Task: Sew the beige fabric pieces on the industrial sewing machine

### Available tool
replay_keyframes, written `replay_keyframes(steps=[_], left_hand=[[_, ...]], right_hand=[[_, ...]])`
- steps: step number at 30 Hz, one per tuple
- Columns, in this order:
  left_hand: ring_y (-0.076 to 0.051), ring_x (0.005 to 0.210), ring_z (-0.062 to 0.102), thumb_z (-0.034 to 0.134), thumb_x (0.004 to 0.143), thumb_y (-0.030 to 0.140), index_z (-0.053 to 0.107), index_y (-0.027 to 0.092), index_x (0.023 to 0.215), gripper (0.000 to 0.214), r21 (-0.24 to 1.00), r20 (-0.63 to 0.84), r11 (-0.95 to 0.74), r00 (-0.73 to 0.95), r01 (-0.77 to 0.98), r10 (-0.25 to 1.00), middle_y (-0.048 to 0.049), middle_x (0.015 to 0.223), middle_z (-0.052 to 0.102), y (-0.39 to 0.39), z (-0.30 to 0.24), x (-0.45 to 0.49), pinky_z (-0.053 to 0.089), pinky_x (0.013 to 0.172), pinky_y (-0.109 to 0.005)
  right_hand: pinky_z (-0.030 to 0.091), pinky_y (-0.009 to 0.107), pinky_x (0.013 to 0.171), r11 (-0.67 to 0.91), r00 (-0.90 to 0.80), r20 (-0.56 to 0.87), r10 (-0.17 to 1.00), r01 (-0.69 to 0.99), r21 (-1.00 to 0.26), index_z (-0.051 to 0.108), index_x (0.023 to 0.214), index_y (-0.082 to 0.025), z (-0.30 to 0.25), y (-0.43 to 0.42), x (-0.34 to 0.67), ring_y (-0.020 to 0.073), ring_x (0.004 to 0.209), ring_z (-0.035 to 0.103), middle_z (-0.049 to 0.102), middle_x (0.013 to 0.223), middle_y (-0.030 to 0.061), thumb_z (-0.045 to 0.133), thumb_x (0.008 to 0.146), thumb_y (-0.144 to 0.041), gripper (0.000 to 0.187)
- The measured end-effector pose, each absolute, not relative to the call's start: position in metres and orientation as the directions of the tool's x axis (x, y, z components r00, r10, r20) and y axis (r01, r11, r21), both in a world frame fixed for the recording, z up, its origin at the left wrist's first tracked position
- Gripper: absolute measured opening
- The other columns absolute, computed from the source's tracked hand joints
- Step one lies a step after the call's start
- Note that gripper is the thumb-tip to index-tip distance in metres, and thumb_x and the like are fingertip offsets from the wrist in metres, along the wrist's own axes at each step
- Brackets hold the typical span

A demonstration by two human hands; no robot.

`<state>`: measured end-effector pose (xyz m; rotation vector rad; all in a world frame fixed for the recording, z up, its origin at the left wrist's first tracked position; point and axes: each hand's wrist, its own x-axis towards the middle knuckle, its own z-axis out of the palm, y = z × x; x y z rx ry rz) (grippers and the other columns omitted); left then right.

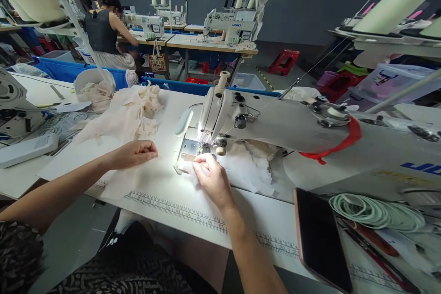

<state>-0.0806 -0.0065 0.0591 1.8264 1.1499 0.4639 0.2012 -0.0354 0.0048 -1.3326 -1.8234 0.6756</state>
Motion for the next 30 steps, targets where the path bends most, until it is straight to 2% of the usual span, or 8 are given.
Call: replay_keyframes(steps=[7, 11, 15, 18, 21, 25, 27, 30], left_hand=[[-0.019, 0.080, 0.067, 0.058, 0.098, 0.033, 0.063, 0.018, 0.089, 0.018, 0.375, 0.047, -0.481, 0.502, 0.792, 0.864, -0.0051, 0.090, 0.071, -0.034, 0.037, -0.118, 0.046, 0.064, -0.026], [-0.023, 0.097, 0.069, 0.056, 0.101, 0.022, 0.066, 0.018, 0.104, 0.011, 0.191, 0.284, -0.570, 0.511, 0.799, 0.811, -0.0093, 0.103, 0.072, -0.033, 0.036, -0.147, 0.055, 0.076, -0.030], [-0.023, 0.104, 0.069, 0.054, 0.099, 0.013, 0.068, 0.018, 0.113, 0.020, 0.061, 0.274, -0.660, 0.623, 0.749, 0.732, -0.0110, 0.115, 0.073, -0.017, 0.032, -0.164, 0.058, 0.082, -0.030], [-0.022, 0.095, 0.069, 0.050, 0.101, 0.014, 0.068, 0.017, 0.098, 0.019, -0.008, 0.262, -0.666, 0.644, 0.746, 0.719, -0.0111, 0.102, 0.073, -0.004, 0.021, -0.160, 0.056, 0.079, -0.030], [-0.023, 0.089, 0.069, 0.046, 0.102, 0.020, 0.064, 0.017, 0.088, 0.023, 0.077, 0.352, -0.613, 0.554, 0.787, 0.755, -0.0113, 0.092, 0.072, 0.006, 0.018, -0.156, 0.055, 0.077, -0.032], [-0.022, 0.089, 0.071, 0.042, 0.103, 0.031, 0.058, 0.020, 0.097, 0.020, 0.465, 0.488, -0.439, 0.190, 0.769, 0.852, -0.0087, 0.092, 0.075, 0.005, 0.048, -0.165, 0.054, 0.076, -0.030], [-0.019, 0.077, 0.069, 0.043, 0.103, 0.035, 0.055, 0.021, 0.095, 0.020, 0.556, 0.467, -0.351, 0.067, 0.753, 0.882, -0.0039, 0.081, 0.071, -0.008, 0.069, -0.165, 0.051, 0.071, -0.028], [-0.015, 0.058, 0.058, 0.044, 0.102, 0.034, 0.056, 0.021, 0.094, 0.020, 0.569, 0.309, -0.336, 0.184, 0.751, 0.933, 0.0013, 0.069, 0.064, -0.041, 0.084, -0.145, 0.044, 0.060, -0.025]], right_hand=[[0.033, 0.034, 0.049, 0.401, -0.230, 0.476, 0.848, 0.867, -0.295, 0.058, 0.078, -0.027, -0.004, -0.037, 0.204, 0.0212, 0.059, 0.059, 0.068, 0.080, 0.0069, 0.048, 0.101, -0.037, 0.027], [0.031, 0.035, 0.047, 0.407, -0.214, 0.543, 0.812, 0.875, -0.262, 0.059, 0.084, -0.029, -0.009, -0.034, 0.206, 0.0214, 0.054, 0.057, 0.069, 0.079, 0.0065, 0.049, 0.100, -0.039, 0.022], [0.037, 0.035, 0.049, 0.405, -0.187, 0.561, 0.806, 0.866, -0.293, 0.062, 0.088, -0.028, -0.008, -0.031, 0.210, 0.0220, 0.058, 0.061, 0.070, 0.078, 0.0061, 0.045, 0.101, -0.038, 0.024], [0.042, 0.035, 0.053, 0.397, -0.162, 0.552, 0.818, 0.854, -0.336, 0.066, 0.090, -0.025, -0.005, -0.030, 0.219, 0.0219, 0.062, 0.064, 0.073, 0.083, 0.0081, 0.044, 0.100, -0.037, 0.027], [0.048, 0.034, 0.056, 0.386, -0.128, 0.537, 0.833, 0.831, -0.401, 0.070, 0.093, -0.024, 0.000, -0.034, 0.232, 0.0202, 0.060, 0.065, 0.076, 0.085, 0.0082, 0.047, 0.099, -0.039, 0.028], [0.054, 0.030, 0.059, 0.442, -0.188, 0.478, 0.858, 0.745, -0.500, 0.074, 0.096, -0.024, 0.012, -0.044, 0.242, 0.0186, 0.062, 0.069, 0.077, 0.079, 0.0039, 0.054, 0.098, -0.038, 0.024], [0.059, 0.032, 0.068, 0.505, -0.261, 0.472, 0.842, 0.691, -0.518, 0.075, 0.095, -0.025, 0.018, -0.048, 0.240, 0.0204, 0.074, 0.074, 0.080, 0.085, 0.0045, 0.055, 0.098, -0.034, 0.022], [0.062, 0.034, 0.075, 0.561, -0.355, 0.449, 0.820, 0.655, -0.507, 0.077, 0.096, -0.025, 0.025, -0.050, 0.235, 0.0217, 0.083, 0.077, 0.081, 0.091, 0.0046, 0.055, 0.098, -0.029, 0.023]])
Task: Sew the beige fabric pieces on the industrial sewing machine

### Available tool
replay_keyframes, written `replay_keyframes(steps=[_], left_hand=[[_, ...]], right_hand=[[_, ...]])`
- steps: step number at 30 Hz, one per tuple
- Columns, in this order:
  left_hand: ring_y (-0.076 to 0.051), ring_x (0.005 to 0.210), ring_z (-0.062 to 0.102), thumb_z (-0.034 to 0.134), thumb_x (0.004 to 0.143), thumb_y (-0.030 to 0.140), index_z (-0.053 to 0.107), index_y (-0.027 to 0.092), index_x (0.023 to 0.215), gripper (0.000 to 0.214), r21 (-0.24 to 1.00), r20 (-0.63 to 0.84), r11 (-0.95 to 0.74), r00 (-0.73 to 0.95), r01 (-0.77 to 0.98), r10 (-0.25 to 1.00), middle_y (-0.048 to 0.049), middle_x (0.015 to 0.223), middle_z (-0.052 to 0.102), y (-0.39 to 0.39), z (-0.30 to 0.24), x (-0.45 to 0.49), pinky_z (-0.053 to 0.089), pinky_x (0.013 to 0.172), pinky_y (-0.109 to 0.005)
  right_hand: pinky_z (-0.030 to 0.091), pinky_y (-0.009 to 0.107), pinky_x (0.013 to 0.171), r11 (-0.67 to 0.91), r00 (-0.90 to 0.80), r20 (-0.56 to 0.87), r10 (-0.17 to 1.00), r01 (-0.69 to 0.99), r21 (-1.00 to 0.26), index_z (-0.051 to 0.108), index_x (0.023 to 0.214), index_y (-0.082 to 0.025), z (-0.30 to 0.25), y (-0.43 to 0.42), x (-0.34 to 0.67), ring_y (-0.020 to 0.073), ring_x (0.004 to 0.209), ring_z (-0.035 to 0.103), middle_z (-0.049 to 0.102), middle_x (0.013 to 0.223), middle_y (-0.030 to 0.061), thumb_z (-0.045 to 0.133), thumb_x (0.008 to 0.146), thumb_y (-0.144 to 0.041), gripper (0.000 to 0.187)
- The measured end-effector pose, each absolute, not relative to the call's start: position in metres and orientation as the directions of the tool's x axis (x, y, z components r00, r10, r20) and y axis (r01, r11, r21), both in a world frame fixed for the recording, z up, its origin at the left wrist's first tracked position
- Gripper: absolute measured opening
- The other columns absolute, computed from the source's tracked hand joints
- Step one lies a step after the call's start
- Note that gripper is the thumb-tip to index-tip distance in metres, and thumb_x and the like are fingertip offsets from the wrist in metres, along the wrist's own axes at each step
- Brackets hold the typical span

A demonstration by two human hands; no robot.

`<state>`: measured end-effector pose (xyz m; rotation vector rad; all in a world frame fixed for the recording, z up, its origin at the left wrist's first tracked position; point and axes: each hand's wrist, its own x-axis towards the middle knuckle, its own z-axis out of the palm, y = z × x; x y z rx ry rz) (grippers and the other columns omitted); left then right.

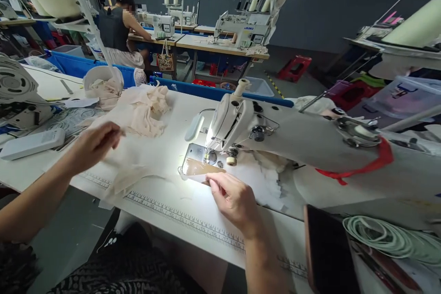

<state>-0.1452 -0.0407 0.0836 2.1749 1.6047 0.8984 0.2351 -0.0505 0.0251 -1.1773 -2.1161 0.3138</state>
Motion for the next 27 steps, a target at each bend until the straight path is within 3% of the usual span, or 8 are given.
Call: replay_keyframes(steps=[3, 5, 9, 13, 17, 21, 27], left_hand=[[-0.013, 0.056, 0.055, 0.039, 0.103, 0.030, 0.056, 0.021, 0.090, 0.023, 0.656, 0.076, -0.399, 0.469, 0.641, 0.880, 0.0013, 0.067, 0.062, -0.065, 0.068, -0.109, 0.039, 0.056, -0.024], [-0.014, 0.058, 0.055, 0.038, 0.103, 0.028, 0.052, 0.020, 0.083, 0.026, 0.645, -0.027, -0.420, 0.568, 0.638, 0.822, -0.0007, 0.070, 0.062, -0.063, 0.050, -0.092, 0.039, 0.058, -0.025], [-0.016, 0.065, 0.058, 0.044, 0.099, 0.026, 0.053, 0.019, 0.079, 0.024, 0.488, -0.039, -0.448, 0.532, 0.749, 0.846, -0.0035, 0.075, 0.066, -0.014, 0.030, -0.093, 0.036, 0.061, -0.026], [-0.016, 0.060, 0.058, 0.045, 0.097, 0.023, 0.053, 0.018, 0.069, 0.029, 0.382, 0.046, -0.445, 0.464, 0.810, 0.885, -0.0054, 0.068, 0.067, 0.030, 0.045, -0.098, 0.034, 0.058, -0.026], [-0.013, 0.059, 0.060, 0.054, 0.094, 0.022, 0.063, 0.015, 0.080, 0.018, 0.587, 0.053, -0.479, 0.559, 0.652, 0.827, -0.0030, 0.070, 0.072, 0.029, 0.059, -0.055, 0.039, 0.059, -0.023], [-0.013, 0.065, 0.065, 0.054, 0.087, 0.010, 0.058, 0.017, 0.078, 0.012, 0.767, -0.041, -0.362, 0.604, 0.529, 0.796, 0.0000, 0.070, 0.072, 0.025, 0.054, 0.000, 0.045, 0.064, -0.022], [-0.015, 0.070, 0.061, 0.060, 0.079, 0.012, 0.056, 0.018, 0.067, 0.014, 0.710, -0.062, -0.357, 0.559, 0.607, 0.827, 0.0007, 0.072, 0.066, 0.042, 0.038, 0.022, 0.043, 0.064, -0.024]], right_hand=[[0.064, 0.035, 0.076, 0.593, -0.416, 0.430, 0.801, 0.648, -0.478, 0.079, 0.100, -0.024, 0.028, -0.050, 0.235, 0.0207, 0.084, 0.078, 0.082, 0.096, 0.0041, 0.054, 0.097, -0.025, 0.025], [0.066, 0.035, 0.079, 0.616, -0.448, 0.428, 0.785, 0.642, -0.457, 0.080, 0.104, -0.023, 0.027, -0.050, 0.235, 0.0207, 0.087, 0.078, 0.083, 0.100, 0.0048, 0.053, 0.097, -0.022, 0.027], [0.067, 0.038, 0.087, 0.651, -0.486, 0.449, 0.750, 0.662, -0.371, 0.079, 0.114, -0.023, 0.021, -0.052, 0.230, 0.0225, 0.099, 0.078, 0.082, 0.110, 0.0066, 0.053, 0.098, -0.018, 0.031], [0.066, 0.040, 0.089, 0.656, -0.547, 0.421, 0.723, 0.736, -0.170, 0.073, 0.129, -0.023, 0.012, -0.053, 0.214, 0.0232, 0.105, 0.076, 0.075, 0.131, 0.0076, 0.049, 0.098, -0.014, 0.041], [0.065, 0.038, 0.078, 0.627, -0.579, 0.384, 0.720, 0.779, 0.000, 0.070, 0.135, -0.017, 0.006, -0.054, 0.206, 0.0223, 0.094, 0.075, 0.071, 0.137, 0.0113, 0.046, 0.097, -0.012, 0.045], [0.061, 0.036, 0.073, 0.613, -0.583, 0.407, 0.703, 0.787, 0.069, 0.071, 0.130, -0.013, 0.003, -0.054, 0.208, 0.0213, 0.087, 0.073, 0.074, 0.132, 0.0126, 0.047, 0.096, -0.012, 0.041], [0.060, 0.032, 0.074, 0.606, -0.570, 0.409, 0.712, 0.794, 0.051, 0.071, 0.132, -0.016, 0.002, -0.055, 0.211, 0.0195, 0.088, 0.073, 0.075, 0.131, 0.0101, 0.047, 0.095, -0.009, 0.045]])
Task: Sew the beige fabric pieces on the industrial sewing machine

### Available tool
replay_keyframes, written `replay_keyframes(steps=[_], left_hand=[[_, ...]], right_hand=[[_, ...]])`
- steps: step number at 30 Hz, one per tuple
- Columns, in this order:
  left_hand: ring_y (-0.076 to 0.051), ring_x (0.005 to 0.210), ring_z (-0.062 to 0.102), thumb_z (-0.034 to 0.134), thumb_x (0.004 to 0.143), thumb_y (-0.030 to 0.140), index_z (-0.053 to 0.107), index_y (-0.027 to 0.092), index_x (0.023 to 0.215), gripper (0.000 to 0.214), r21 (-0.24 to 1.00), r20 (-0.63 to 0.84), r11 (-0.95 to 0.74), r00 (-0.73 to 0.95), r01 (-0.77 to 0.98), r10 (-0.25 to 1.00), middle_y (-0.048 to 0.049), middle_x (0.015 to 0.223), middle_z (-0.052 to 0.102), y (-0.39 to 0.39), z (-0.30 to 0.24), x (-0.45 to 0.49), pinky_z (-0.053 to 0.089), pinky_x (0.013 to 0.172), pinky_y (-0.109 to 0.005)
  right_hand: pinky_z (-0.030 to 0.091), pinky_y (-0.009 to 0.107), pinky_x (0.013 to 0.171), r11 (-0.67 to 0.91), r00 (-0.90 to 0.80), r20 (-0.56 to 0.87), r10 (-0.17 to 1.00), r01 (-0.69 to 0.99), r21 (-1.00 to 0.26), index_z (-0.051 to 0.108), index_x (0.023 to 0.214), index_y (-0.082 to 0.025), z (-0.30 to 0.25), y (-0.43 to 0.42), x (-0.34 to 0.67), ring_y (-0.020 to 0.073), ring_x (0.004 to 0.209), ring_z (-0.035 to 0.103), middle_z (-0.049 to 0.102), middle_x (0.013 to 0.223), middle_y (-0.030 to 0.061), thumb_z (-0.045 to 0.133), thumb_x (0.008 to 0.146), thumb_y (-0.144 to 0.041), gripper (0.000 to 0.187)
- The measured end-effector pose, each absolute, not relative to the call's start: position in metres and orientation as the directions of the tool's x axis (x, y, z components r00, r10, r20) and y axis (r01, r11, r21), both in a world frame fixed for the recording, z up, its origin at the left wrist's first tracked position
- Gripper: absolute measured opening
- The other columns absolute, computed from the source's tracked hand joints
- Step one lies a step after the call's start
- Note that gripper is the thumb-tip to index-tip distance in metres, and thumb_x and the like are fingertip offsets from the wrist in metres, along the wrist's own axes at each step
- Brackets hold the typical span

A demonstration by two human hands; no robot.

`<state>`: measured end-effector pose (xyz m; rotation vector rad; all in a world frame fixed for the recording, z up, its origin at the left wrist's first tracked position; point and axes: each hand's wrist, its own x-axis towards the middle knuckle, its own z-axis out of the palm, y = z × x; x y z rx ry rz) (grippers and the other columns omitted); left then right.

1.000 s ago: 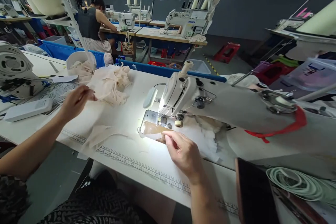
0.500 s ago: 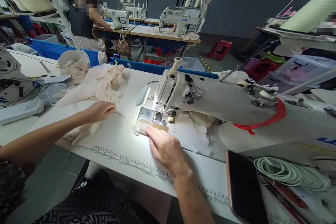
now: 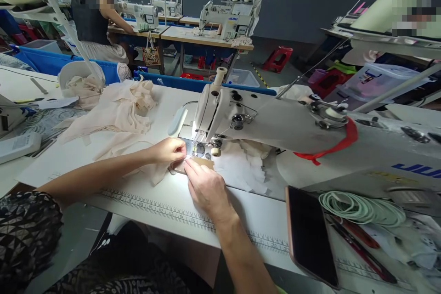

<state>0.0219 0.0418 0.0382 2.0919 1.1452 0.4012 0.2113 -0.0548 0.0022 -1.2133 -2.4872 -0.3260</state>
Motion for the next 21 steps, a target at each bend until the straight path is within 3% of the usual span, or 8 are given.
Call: replay_keyframes(steps=[5, 8, 12, 21], left_hand=[[-0.015, 0.069, 0.060, 0.059, 0.080, 0.012, 0.055, 0.018, 0.067, 0.015, 0.690, -0.084, -0.361, 0.565, 0.628, 0.821, 0.0013, 0.071, 0.065, 0.043, 0.035, 0.021, 0.042, 0.063, -0.024], [-0.015, 0.070, 0.060, 0.059, 0.081, 0.011, 0.055, 0.018, 0.067, 0.016, 0.687, -0.094, -0.349, 0.554, 0.638, 0.827, 0.0008, 0.072, 0.066, 0.042, 0.035, 0.022, 0.042, 0.064, -0.024], [-0.016, 0.074, 0.062, 0.060, 0.079, 0.010, 0.057, 0.018, 0.067, 0.015, 0.669, -0.106, -0.338, 0.535, 0.662, 0.838, -0.0008, 0.077, 0.070, 0.042, 0.034, 0.025, 0.043, 0.067, -0.026], [-0.018, 0.078, 0.065, 0.060, 0.081, 0.015, 0.061, 0.018, 0.069, 0.012, 0.622, -0.121, -0.333, 0.507, 0.709, 0.853, -0.0019, 0.082, 0.074, 0.043, 0.031, 0.028, 0.043, 0.065, -0.026]], right_hand=[[0.061, 0.036, 0.085, 0.588, -0.502, 0.440, 0.744, 0.805, -0.077, 0.075, 0.125, -0.021, 0.006, -0.053, 0.218, 0.0230, 0.103, 0.074, 0.077, 0.125, 0.0093, 0.047, 0.096, -0.009, 0.042], [0.060, 0.033, 0.075, 0.529, -0.415, 0.470, 0.779, 0.838, -0.137, 0.077, 0.115, -0.022, 0.008, -0.051, 0.223, 0.0211, 0.092, 0.074, 0.079, 0.114, 0.0084, 0.044, 0.099, -0.012, 0.038], [0.052, 0.030, 0.062, 0.494, -0.386, 0.470, 0.793, 0.861, -0.126, 0.077, 0.107, -0.021, 0.007, -0.049, 0.224, 0.0171, 0.072, 0.069, 0.076, 0.097, 0.0070, 0.042, 0.100, -0.013, 0.037], [0.051, 0.031, 0.061, 0.474, -0.394, 0.408, 0.824, 0.873, -0.114, 0.075, 0.121, -0.019, 0.009, -0.050, 0.219, 0.0178, 0.072, 0.066, 0.074, 0.094, 0.0075, 0.040, 0.100, -0.016, 0.040]])
